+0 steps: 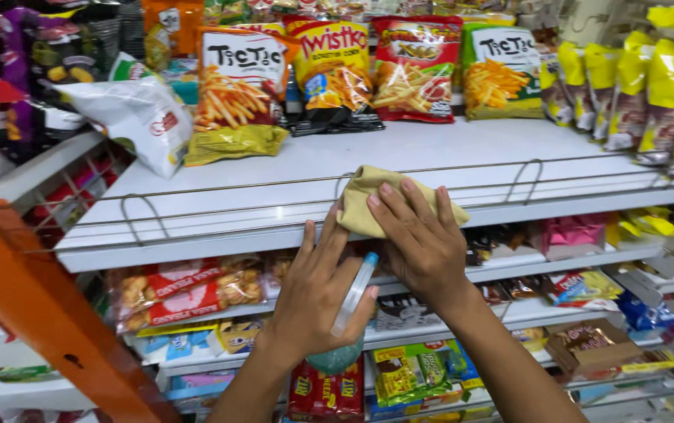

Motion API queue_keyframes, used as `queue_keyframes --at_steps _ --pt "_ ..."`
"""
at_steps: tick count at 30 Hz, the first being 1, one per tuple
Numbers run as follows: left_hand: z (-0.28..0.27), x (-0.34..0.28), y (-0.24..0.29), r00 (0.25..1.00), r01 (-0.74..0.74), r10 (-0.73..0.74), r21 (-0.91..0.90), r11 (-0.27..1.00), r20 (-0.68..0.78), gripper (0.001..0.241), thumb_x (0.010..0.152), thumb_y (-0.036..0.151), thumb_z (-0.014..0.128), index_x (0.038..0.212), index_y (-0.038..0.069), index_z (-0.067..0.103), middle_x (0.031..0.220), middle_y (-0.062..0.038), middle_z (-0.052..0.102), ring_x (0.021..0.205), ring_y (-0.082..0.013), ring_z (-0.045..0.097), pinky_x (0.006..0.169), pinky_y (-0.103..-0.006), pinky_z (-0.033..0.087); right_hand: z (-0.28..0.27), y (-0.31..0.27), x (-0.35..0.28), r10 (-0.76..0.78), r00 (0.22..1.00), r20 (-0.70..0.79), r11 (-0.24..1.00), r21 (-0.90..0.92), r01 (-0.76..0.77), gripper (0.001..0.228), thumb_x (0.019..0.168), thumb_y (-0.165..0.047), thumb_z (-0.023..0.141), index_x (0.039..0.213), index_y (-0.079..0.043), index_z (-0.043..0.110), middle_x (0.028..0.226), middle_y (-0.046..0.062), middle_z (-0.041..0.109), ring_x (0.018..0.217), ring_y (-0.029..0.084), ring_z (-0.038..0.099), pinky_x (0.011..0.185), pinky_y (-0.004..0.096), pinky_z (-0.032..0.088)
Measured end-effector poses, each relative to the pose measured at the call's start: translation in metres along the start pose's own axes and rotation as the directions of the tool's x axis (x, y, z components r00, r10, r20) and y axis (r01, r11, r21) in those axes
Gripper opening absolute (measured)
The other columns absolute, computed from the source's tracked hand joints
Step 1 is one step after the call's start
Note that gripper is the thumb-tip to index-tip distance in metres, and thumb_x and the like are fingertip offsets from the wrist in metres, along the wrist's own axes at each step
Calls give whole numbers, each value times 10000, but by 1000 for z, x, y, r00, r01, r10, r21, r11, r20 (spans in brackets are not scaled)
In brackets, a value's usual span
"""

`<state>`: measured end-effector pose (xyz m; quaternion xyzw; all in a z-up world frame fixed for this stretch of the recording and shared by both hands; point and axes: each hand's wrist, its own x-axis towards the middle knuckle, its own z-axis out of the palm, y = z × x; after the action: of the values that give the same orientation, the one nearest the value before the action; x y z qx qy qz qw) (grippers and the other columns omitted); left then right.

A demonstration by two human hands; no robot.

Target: The person wipes down store shelves with a cloth and a spray bottle, then places various snack items into a cardboard box and scans them with a handheld barcode scanner.

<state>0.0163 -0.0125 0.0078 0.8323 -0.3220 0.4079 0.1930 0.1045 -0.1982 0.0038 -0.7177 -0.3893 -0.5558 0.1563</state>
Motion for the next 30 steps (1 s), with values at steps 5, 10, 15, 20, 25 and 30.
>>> queue_keyframes --at_steps 5,10,15,20,25,30 --pt "50 29 19 999 -44 45 -31 999 17 314 865 232 681 1017 -42 679 1414 -356 475 1509 -556 257 1205 -697 198 -24 45 -26 61 998 -22 996 -66 -63 448 954 -65 700 1398 -95 649 1433 109 650 1400 309 564 1249 526 289" --pt "90 55 37 993 -99 102 -58 993 51 309 881 253 669 986 -38 682 1494 -320 439 1537 -508 251 1222 -686 170 -46 96 -60 128 989 -79 981 -138 -138 450 945 -16 683 1388 -80 650 1418 122 654 1403 328 567 1258 539 294" --pt "123 77 51 991 -124 127 -75 989 39 287 861 256 666 942 -19 681 1632 -277 330 1550 -454 263 1228 -662 165 -69 158 -89 262 948 -180 938 -186 -294 492 904 49 600 1387 -43 634 1442 172 626 1420 359 549 1254 564 300" --pt "156 100 64 987 -152 157 -131 980 27 312 879 259 657 981 -35 678 1638 -272 335 1548 -465 258 1239 -620 196 -80 200 -103 601 684 -414 784 137 -606 396 1070 28 608 1459 -36 569 1532 191 548 1482 363 508 1248 491 392" --pt "181 105 71 994 -106 106 -132 986 -6 311 868 267 652 986 -19 688 1622 -251 346 1525 -456 269 1222 -615 168 -72 205 -126 435 854 -287 878 -76 -473 464 979 61 556 1434 -29 589 1501 196 573 1479 375 485 1279 482 333" --pt "198 109 76 994 -86 95 -173 981 46 326 859 272 652 992 -24 687 1622 -252 343 1522 -441 275 1224 -601 101 -101 251 -136 457 845 -279 834 -196 -516 428 1018 -4 558 1444 -41 581 1504 187 571 1455 330 506 1250 446 355"
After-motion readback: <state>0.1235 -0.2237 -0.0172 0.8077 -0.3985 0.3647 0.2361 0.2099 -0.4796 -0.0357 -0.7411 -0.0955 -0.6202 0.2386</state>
